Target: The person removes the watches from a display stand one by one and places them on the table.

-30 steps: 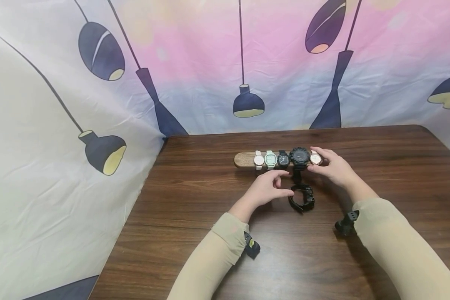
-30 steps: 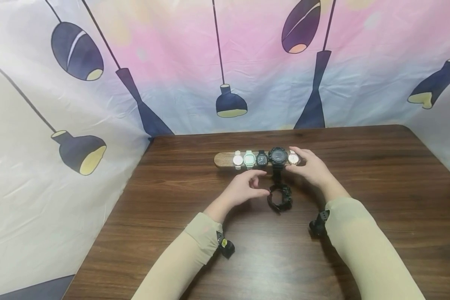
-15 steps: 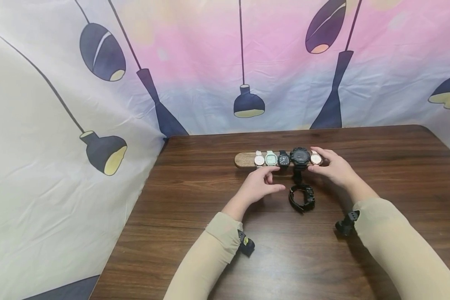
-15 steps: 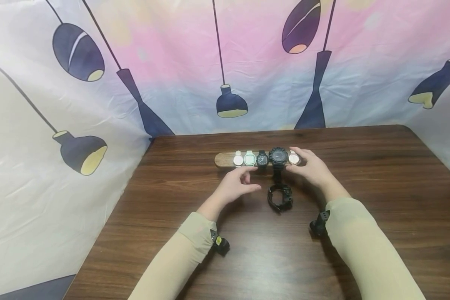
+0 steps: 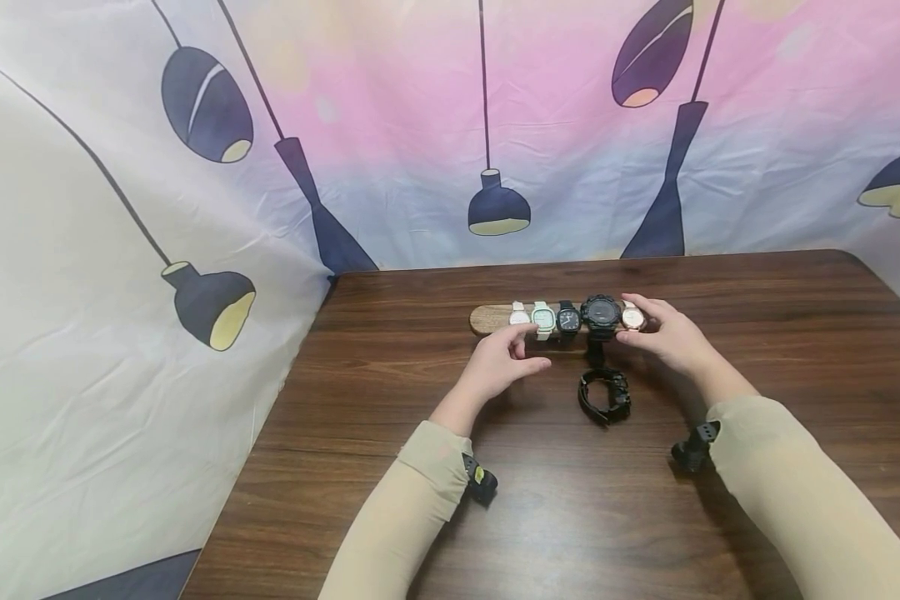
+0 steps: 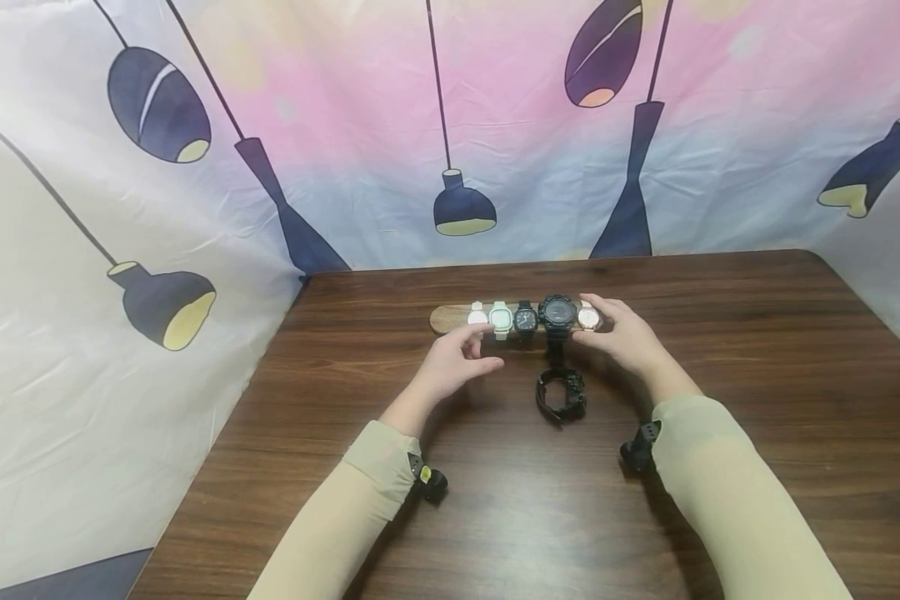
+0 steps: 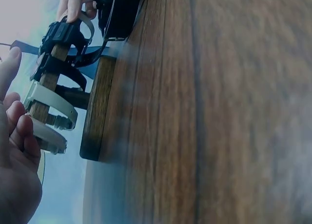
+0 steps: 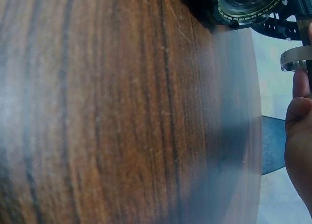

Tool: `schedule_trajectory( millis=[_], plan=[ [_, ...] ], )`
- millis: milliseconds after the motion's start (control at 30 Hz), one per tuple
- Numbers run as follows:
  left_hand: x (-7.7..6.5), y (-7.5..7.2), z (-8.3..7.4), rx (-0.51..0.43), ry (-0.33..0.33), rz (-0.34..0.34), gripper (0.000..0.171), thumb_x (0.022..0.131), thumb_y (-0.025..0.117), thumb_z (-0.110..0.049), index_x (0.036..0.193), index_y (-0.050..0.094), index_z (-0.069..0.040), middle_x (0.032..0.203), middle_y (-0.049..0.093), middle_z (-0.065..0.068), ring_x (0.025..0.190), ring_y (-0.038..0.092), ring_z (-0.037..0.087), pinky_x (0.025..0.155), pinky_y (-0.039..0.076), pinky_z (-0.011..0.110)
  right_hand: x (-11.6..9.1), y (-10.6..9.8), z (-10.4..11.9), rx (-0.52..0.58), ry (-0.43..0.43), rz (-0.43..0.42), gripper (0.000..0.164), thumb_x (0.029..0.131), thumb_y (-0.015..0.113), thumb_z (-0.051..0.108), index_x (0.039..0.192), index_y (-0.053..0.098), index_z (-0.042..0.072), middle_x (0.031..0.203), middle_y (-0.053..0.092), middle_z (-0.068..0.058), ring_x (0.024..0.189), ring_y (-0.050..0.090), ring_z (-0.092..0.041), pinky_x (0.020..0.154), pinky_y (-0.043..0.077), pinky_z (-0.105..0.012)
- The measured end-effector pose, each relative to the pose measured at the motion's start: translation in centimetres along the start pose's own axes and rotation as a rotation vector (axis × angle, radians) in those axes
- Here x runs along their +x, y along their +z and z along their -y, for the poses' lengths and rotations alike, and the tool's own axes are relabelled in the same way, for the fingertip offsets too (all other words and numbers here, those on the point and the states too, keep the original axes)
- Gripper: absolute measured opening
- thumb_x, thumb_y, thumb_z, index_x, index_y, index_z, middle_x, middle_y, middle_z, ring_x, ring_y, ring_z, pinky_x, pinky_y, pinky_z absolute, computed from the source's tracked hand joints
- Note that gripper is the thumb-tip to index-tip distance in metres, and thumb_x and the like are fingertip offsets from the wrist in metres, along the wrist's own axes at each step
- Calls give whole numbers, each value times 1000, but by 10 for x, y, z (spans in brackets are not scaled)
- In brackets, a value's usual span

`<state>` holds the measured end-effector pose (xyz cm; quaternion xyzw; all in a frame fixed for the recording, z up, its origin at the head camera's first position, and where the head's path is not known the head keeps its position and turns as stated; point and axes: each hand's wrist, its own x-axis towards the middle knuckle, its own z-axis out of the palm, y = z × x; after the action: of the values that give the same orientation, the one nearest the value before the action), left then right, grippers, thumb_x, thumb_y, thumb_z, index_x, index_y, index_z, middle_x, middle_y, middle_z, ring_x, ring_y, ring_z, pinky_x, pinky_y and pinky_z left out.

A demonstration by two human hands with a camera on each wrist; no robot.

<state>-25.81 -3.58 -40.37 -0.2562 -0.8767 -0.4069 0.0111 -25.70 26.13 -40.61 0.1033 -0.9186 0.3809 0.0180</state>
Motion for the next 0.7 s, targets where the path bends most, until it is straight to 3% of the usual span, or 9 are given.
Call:
schedule_trajectory(
  millis=[333, 700],
  plan=[
    [1, -8, 4, 32, 5, -72, 56, 76, 78, -32, 125, 59, -12, 73, 50, -3, 63, 45, 10, 64, 41, 25, -1, -1, 1, 5, 7, -1, 76, 86, 66, 42, 147, 32, 12, 139, 32, -26, 109, 48, -38, 90, 34, -53],
    [1, -18, 5, 48, -26, -91, 57, 77, 77, -32, 127, 58, -11, 74, 48, -3, 67, 45, 11, 67, 40, 27, 1, 0, -1, 2, 0, -10, 75, 86, 67, 40, 146, 34, 10, 139, 33, -26, 109, 47, -39, 91, 34, -53]
  ],
)
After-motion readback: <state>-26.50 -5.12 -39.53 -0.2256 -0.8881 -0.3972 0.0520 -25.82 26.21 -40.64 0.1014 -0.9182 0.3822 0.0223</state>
